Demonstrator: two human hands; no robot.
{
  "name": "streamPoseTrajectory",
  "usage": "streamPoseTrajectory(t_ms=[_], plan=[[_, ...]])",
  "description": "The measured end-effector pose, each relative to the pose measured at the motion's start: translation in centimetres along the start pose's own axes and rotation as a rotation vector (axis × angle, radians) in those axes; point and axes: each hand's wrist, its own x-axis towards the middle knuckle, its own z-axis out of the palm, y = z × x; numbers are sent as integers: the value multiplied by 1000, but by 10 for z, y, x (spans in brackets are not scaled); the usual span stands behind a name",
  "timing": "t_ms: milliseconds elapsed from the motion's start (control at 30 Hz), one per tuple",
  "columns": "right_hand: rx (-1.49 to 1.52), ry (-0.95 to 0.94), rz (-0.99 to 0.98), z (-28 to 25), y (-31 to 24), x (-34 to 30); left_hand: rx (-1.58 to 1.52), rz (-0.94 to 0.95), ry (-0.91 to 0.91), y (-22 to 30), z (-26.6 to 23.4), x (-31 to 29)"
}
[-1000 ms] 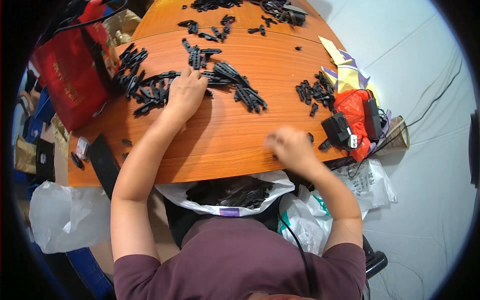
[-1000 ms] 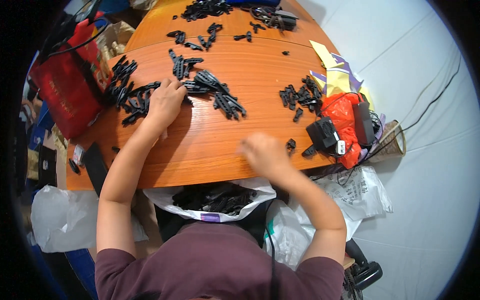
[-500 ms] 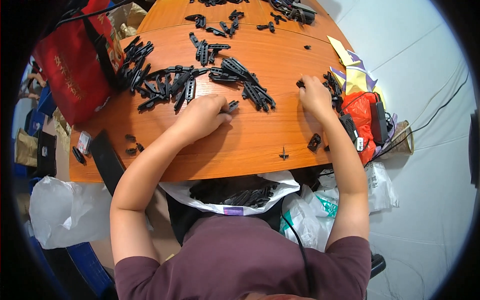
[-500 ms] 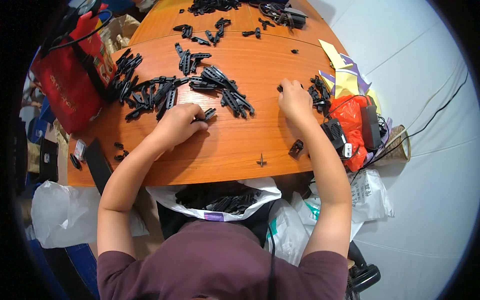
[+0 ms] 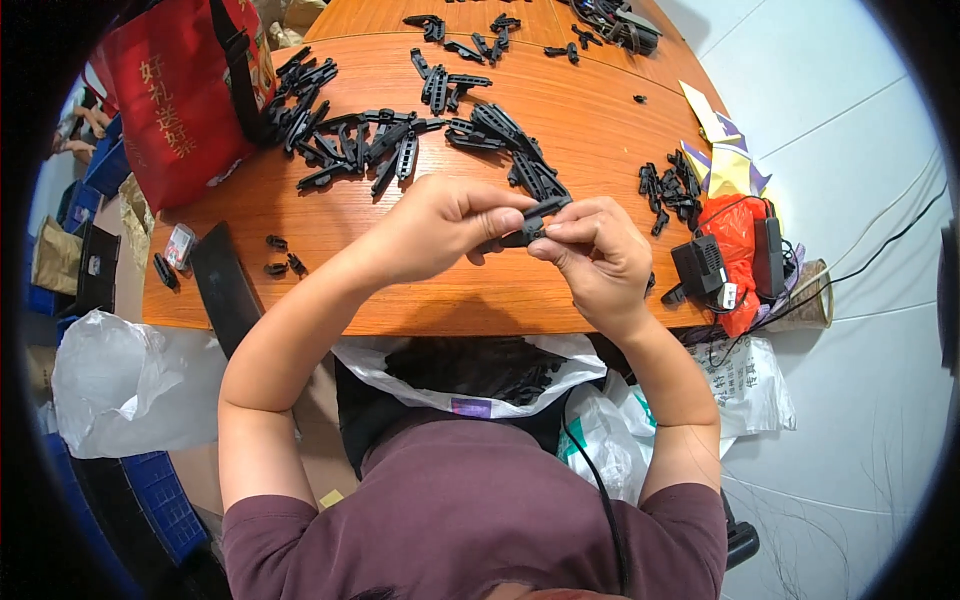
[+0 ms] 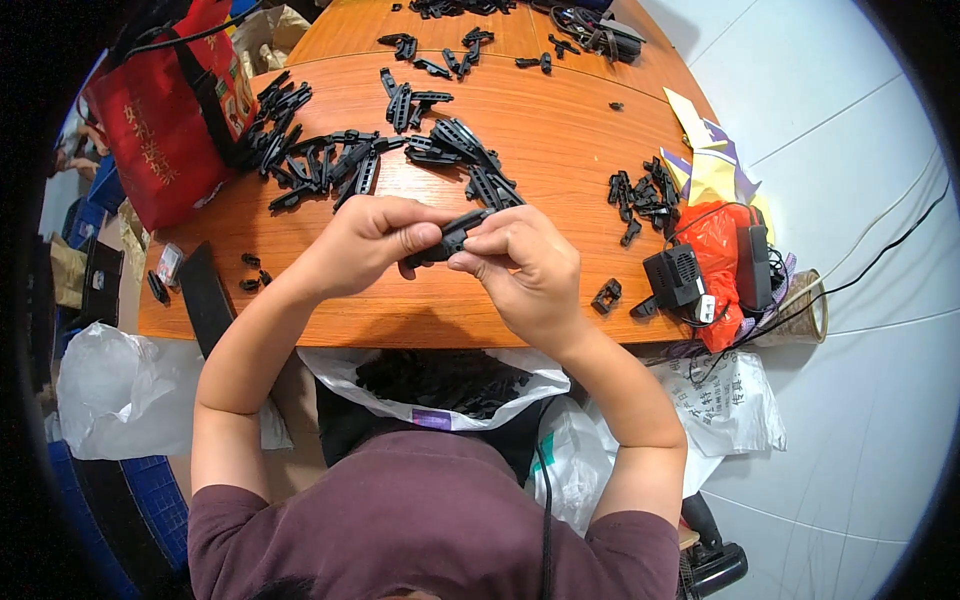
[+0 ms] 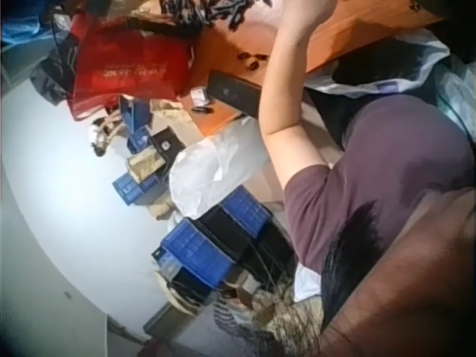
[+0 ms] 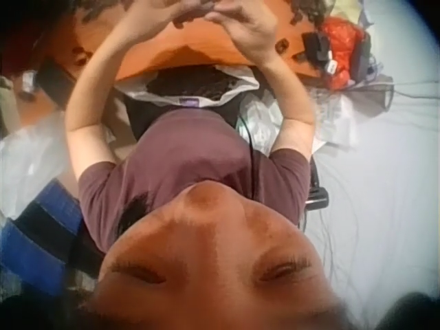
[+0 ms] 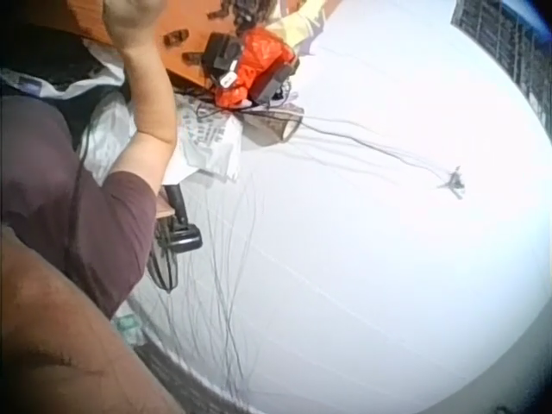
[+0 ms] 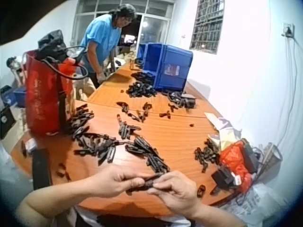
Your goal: The person repeatedly assembles small black plastic components by fitting and snapping pieces together by hand, then sorts and arranges the plastic parts on the table.
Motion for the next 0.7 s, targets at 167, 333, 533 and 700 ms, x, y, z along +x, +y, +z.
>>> streamPoseTrajectory(t_ms=[167, 333, 533, 700], plan=[[33, 81, -36, 2, -3, -7, 553, 463, 68, 1, 7, -9], [-219, 84, 47, -1, -28, 5, 675, 641, 208, -6, 11, -10], [-290, -89, 6, -9, -19, -18, 694, 551, 112, -14, 19, -19], [-382, -221, 6, -15, -16, -46, 522, 254, -158, -10, 19, -17]])
